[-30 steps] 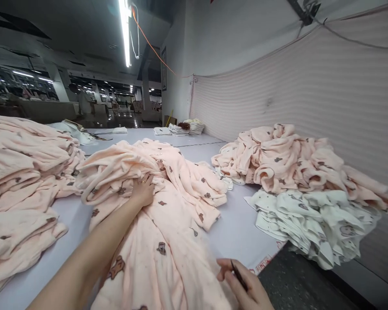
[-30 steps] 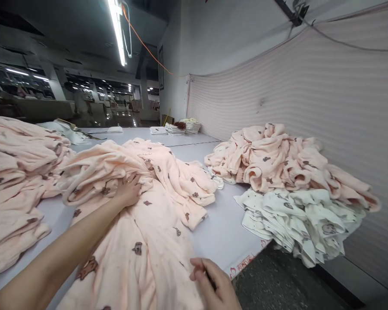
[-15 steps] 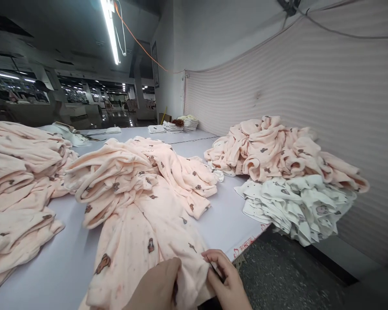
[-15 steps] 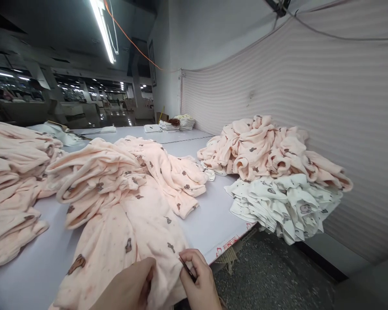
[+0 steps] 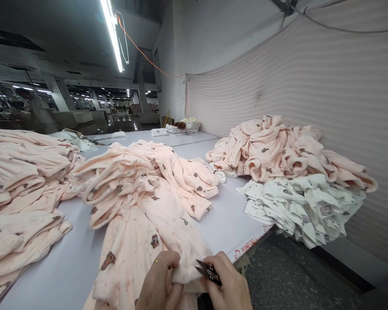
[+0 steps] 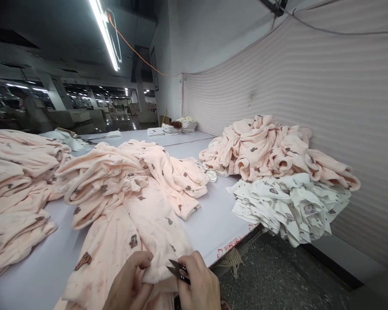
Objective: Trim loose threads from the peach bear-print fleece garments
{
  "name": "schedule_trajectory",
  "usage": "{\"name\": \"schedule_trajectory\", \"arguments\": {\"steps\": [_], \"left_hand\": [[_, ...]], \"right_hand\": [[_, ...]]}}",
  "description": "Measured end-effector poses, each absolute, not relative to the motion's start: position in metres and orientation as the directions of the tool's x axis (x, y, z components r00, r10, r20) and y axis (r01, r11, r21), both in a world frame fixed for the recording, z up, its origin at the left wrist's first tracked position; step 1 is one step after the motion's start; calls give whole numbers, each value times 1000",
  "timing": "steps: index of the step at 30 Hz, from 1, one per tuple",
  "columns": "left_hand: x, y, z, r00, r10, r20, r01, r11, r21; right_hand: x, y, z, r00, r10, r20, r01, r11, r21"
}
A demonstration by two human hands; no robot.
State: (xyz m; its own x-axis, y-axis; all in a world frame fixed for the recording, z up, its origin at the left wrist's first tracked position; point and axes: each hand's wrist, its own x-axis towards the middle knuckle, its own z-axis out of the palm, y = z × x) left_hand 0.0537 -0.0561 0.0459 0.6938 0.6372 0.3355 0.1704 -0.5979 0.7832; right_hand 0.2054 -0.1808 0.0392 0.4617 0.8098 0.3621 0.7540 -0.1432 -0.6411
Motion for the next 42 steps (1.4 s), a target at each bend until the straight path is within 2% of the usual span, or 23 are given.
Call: {"name": "schedule_trajectory", "arguments": {"steps": [3, 5, 7, 10, 12, 14, 18, 22, 26, 29, 31, 33, 37, 40, 42], "left_hand": [[60, -50, 63, 808, 587, 51, 149, -287, 946], [63, -45, 72, 822, 556, -121, 161, -24, 987], [65, -41, 78, 771, 601, -213, 138, 169, 976], [65, -40, 81, 735, 628, -257, 55, 322, 945], [65, -40, 82, 746, 617, -249, 19, 355, 935], [65, -41, 84, 757, 613, -226, -19, 367, 930], [65, -40, 87, 826, 536, -177, -96, 442, 892], [65, -36, 87, 882, 443, -161, -88, 491, 867], [66, -28, 94, 907, 382, -178, -48, 512, 857], [68, -21, 102, 881, 425, -209, -27, 486, 874], [69, -18, 106, 859, 455, -234, -1, 458, 889], [70, -15, 106, 849, 460, -259, 30, 448, 894], [70, -6, 104, 848, 471, -244, -7, 469, 883], [72, 5, 105, 814, 537, -224, -111, 521, 846], [74, 13, 106, 779, 579, -241, -154, 549, 822]], "right_hand": [[210, -165, 42, 545, 712, 442, 726, -137, -674], [215, -157, 49, 601, 681, 418, 692, -183, -698], [218, -154, 56, 604, 712, 357, 656, -191, -730], [217, -157, 64, 495, 793, 354, 624, -42, -780], [214, -160, 65, 419, 820, 390, 641, 37, -767], [210, -162, 64, 411, 813, 412, 666, 40, -745], [207, -157, 60, 502, 770, 394, 601, 16, -799], [209, -151, 60, 462, 801, 380, 571, 60, -819], [227, -155, 58, 588, 753, 297, 485, -33, -874], [244, -168, 46, 669, 730, 140, 324, -117, -939], [249, -177, 33, 680, 731, 61, 291, -193, -937], [250, -181, 21, 690, 723, 47, 298, -225, -928], [249, -181, 7, 739, 670, 68, 187, -107, -977], [250, -179, 4, 813, 582, -14, 25, -59, -998], [249, -175, 5, 822, 569, -38, -37, -14, -999]]}}
